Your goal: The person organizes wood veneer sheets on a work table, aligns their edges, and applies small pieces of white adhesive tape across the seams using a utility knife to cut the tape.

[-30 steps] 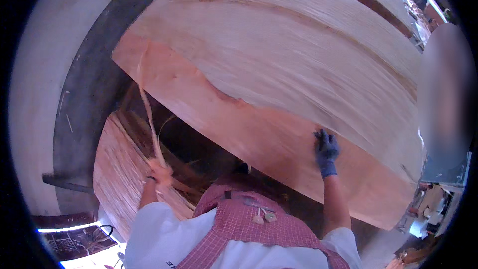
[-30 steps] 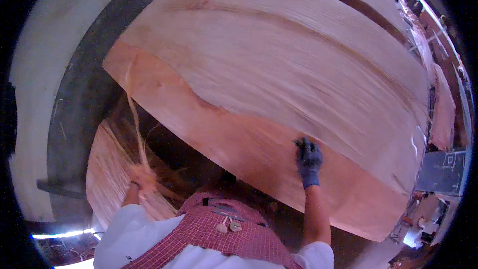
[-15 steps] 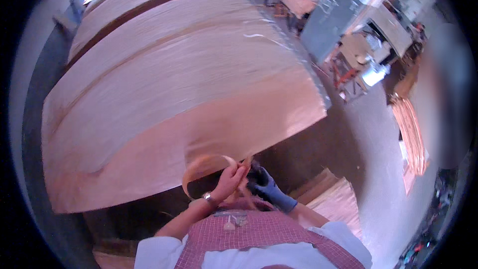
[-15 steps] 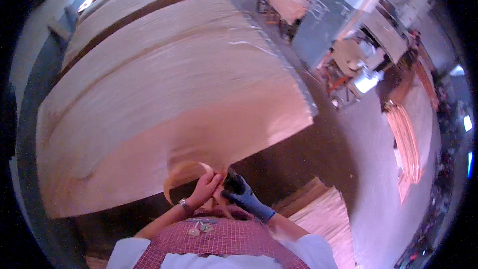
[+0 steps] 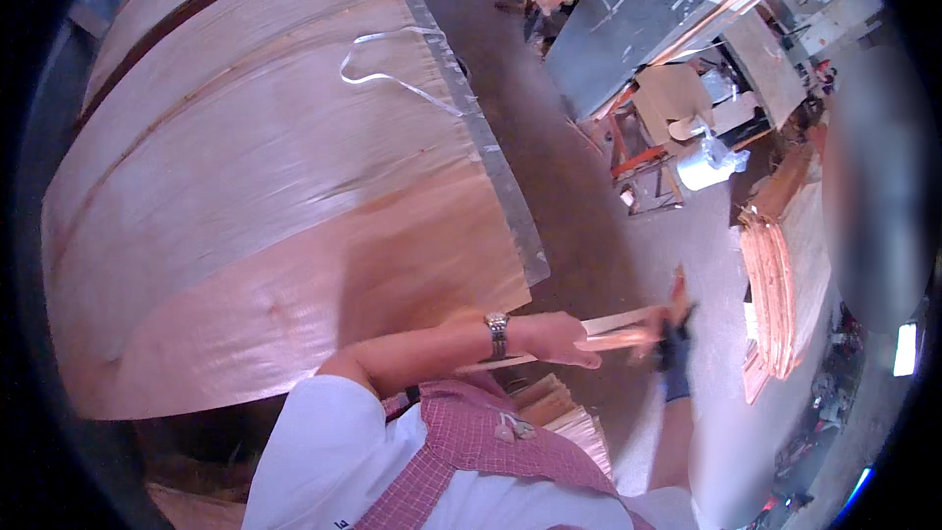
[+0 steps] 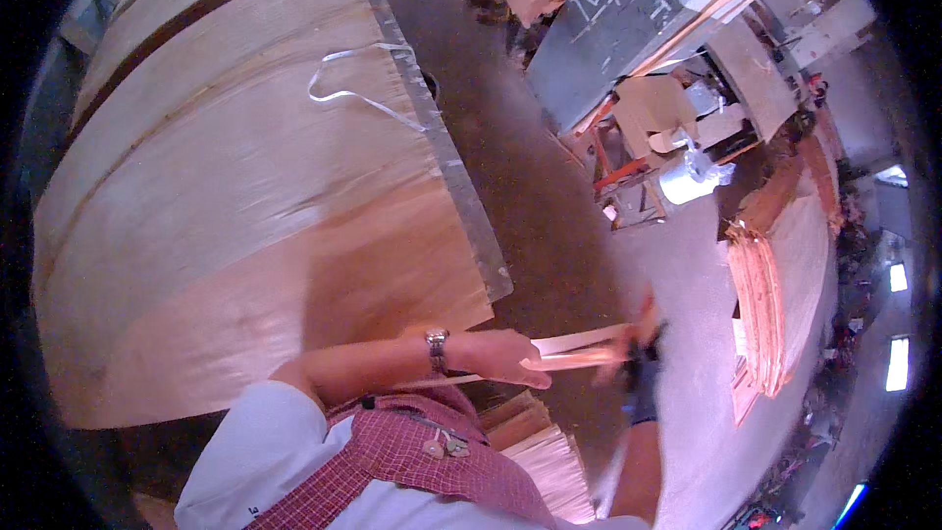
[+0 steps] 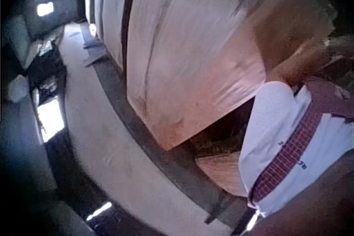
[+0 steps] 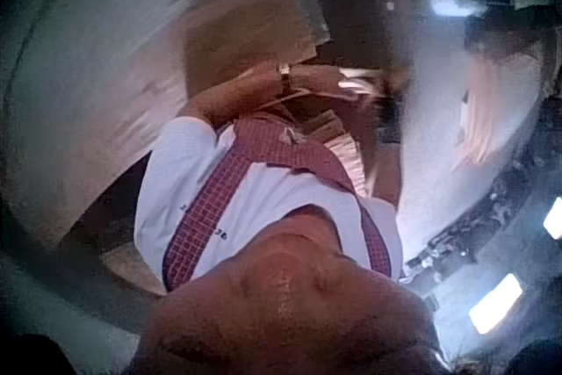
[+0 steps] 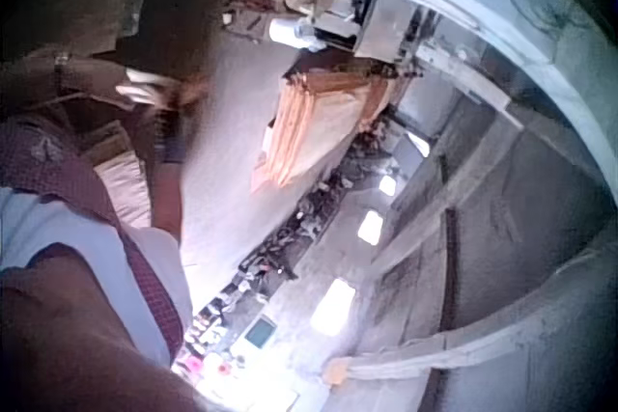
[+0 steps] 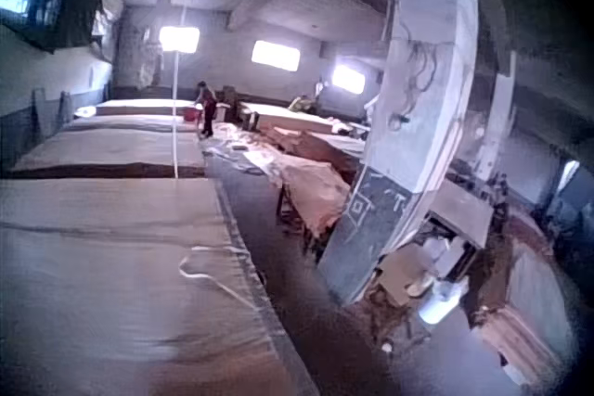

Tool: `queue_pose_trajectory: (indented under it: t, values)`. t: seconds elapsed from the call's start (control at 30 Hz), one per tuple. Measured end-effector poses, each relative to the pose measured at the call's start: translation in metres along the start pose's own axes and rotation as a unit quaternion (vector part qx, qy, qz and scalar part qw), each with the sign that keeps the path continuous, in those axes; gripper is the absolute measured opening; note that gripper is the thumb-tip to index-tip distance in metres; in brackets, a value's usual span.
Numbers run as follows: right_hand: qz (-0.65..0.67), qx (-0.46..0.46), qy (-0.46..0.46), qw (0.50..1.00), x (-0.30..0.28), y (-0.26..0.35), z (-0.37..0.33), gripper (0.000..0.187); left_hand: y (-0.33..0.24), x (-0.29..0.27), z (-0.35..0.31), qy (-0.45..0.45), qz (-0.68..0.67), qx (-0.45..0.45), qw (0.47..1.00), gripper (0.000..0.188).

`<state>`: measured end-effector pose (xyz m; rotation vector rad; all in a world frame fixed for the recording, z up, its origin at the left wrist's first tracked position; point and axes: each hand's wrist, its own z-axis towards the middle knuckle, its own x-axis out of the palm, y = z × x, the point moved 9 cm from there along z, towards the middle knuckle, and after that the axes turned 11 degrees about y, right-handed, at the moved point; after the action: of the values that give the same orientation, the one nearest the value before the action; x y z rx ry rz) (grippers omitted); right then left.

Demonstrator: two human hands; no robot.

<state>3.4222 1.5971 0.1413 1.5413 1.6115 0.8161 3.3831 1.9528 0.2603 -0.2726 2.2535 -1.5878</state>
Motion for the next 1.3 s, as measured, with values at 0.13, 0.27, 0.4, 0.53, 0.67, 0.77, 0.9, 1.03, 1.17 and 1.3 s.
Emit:
queue_pose_trajectory:
  t: [0.13, 0.27, 0.4, 0.53, 0.67, 0.77, 0.9, 1.03, 1.17, 1.3]
  values:
    - [-0.775, -0.136, -0.278, 0.550, -0.311, 0.158, 0.011, 0.041, 0.045, -0.134, -0.014, -0.150, -0.170, 0.021, 0.974, 0.035]
    - [-0.810, 0.084, -0.203, 0.543, -0.354, 0.201, 0.099, 0.073, 0.143, -0.296, -0.107, -0.487, 0.224, -0.286, 0.794, 0.042]
    - [-0.566, 0.025, -0.067, 0.822, -0.289, 0.217, 0.240, 0.057, 0.256, -0.367, -0.193, -0.703, -0.040, -0.415, 0.576, 0.055]
    - [-0.733, -0.105, -0.137, 0.659, -0.288, 0.246, 0.395, 0.034, 0.326, -0.374, -0.201, -0.729, -0.246, -0.406, 0.493, 0.051]
    - [-0.562, -0.153, 0.203, 0.787, -0.099, 0.150, 0.511, 0.029, 0.325, -0.362, -0.201, -0.760, -0.260, -0.405, 0.437, 0.048]
    - [-0.562, -0.213, 0.410, 0.686, 0.115, 0.147, 0.468, 0.028, 0.308, -0.372, -0.185, -0.797, -0.251, -0.337, 0.434, 0.039]
    - [-0.378, -0.065, 0.588, 0.712, 0.350, 0.207, 0.396, 0.021, 0.311, -0.369, -0.175, -0.843, -0.266, -0.164, 0.438, 0.021]
    - [-0.217, -0.169, 0.718, 0.639, 0.558, 0.276, 0.314, 0.023, 0.307, -0.360, -0.175, -0.873, -0.230, -0.097, 0.419, 0.017]
    - [-0.279, -0.408, 0.729, 0.473, 0.685, 0.296, 0.254, 0.036, 0.304, -0.356, -0.164, -0.870, -0.227, -0.117, 0.422, 0.016]
    - [-0.372, -0.406, 0.794, 0.259, 0.734, 0.281, 0.212, 0.048, 0.306, -0.347, -0.154, -0.878, -0.182, -0.159, 0.414, 0.015]
